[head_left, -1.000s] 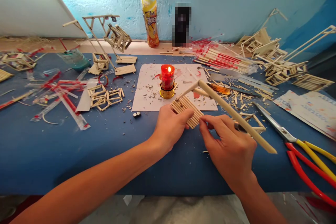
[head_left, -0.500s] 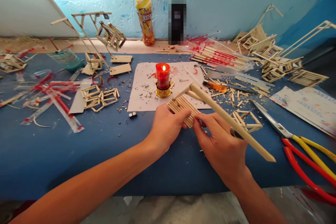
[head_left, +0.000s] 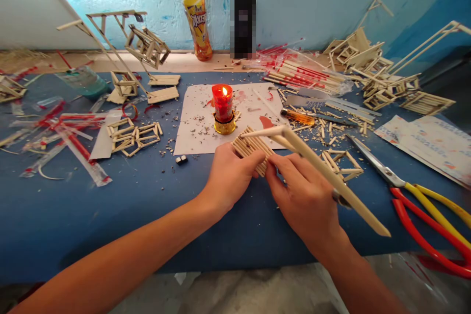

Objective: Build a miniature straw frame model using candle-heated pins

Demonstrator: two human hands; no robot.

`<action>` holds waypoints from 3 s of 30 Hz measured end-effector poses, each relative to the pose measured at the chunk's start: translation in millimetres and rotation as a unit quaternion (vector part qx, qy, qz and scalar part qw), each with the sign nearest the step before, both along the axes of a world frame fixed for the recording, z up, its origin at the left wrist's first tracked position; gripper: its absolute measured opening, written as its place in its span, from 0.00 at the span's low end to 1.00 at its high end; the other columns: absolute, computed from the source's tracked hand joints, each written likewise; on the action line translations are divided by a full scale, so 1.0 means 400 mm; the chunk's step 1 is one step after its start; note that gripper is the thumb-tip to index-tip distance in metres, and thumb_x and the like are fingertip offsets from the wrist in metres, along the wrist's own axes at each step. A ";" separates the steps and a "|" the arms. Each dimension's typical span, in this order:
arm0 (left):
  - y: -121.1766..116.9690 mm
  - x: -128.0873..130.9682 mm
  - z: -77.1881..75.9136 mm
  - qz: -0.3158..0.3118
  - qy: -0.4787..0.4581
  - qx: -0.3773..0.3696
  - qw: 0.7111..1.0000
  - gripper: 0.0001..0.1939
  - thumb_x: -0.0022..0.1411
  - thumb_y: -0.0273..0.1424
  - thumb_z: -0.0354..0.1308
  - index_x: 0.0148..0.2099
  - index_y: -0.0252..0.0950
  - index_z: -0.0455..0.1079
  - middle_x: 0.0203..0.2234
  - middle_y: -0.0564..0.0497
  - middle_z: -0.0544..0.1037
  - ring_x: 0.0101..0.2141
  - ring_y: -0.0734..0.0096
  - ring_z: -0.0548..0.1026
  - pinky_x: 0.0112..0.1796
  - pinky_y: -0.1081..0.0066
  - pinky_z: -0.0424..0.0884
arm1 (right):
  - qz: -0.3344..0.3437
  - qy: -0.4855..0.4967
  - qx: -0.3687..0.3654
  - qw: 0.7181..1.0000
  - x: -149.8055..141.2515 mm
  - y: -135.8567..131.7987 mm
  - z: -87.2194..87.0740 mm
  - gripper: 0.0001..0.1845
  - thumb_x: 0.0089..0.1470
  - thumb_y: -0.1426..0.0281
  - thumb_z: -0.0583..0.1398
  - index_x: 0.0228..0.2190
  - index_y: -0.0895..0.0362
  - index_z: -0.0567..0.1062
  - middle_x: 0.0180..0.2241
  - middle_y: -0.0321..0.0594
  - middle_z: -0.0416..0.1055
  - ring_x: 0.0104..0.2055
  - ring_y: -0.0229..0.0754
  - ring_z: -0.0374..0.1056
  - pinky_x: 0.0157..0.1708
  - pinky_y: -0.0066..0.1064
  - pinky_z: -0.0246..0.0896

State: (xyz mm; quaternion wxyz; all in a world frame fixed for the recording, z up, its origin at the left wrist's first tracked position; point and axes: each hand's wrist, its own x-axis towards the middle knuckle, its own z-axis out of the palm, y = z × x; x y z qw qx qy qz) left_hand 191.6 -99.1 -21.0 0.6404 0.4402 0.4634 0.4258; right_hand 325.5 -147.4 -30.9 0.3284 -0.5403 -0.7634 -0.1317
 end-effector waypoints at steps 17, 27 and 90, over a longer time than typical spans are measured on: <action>0.000 -0.001 0.009 -0.016 0.012 0.011 1.000 0.08 0.57 0.31 0.64 0.27 0.34 0.73 0.21 0.56 0.74 0.22 0.78 0.68 0.22 0.78 0.64 | 0.014 0.040 -0.011 0.999 0.001 0.003 -0.007 0.06 0.65 0.75 0.59 0.38 0.58 0.78 0.32 0.41 0.78 0.33 0.41 0.73 0.35 0.31 0.64; -0.003 0.000 0.008 -0.030 -0.013 -0.003 0.999 0.05 0.57 0.29 0.64 0.30 0.33 0.74 0.23 0.55 0.76 0.24 0.77 0.71 0.25 0.79 0.66 | -0.002 0.022 -0.006 1.000 0.001 0.003 -0.008 0.07 0.65 0.75 0.58 0.35 0.58 0.77 0.30 0.41 0.77 0.31 0.41 0.71 0.33 0.32 0.61; -0.057 -0.030 0.028 -0.010 0.091 0.265 0.960 0.15 0.58 0.19 0.67 0.46 0.38 0.77 0.36 0.55 0.82 0.35 0.77 0.79 0.40 0.77 0.78 | 0.020 0.342 -0.059 0.938 0.036 -0.037 0.001 0.16 0.55 0.78 0.65 0.44 0.51 0.79 0.35 0.32 0.80 0.30 0.36 0.75 0.32 0.26 0.72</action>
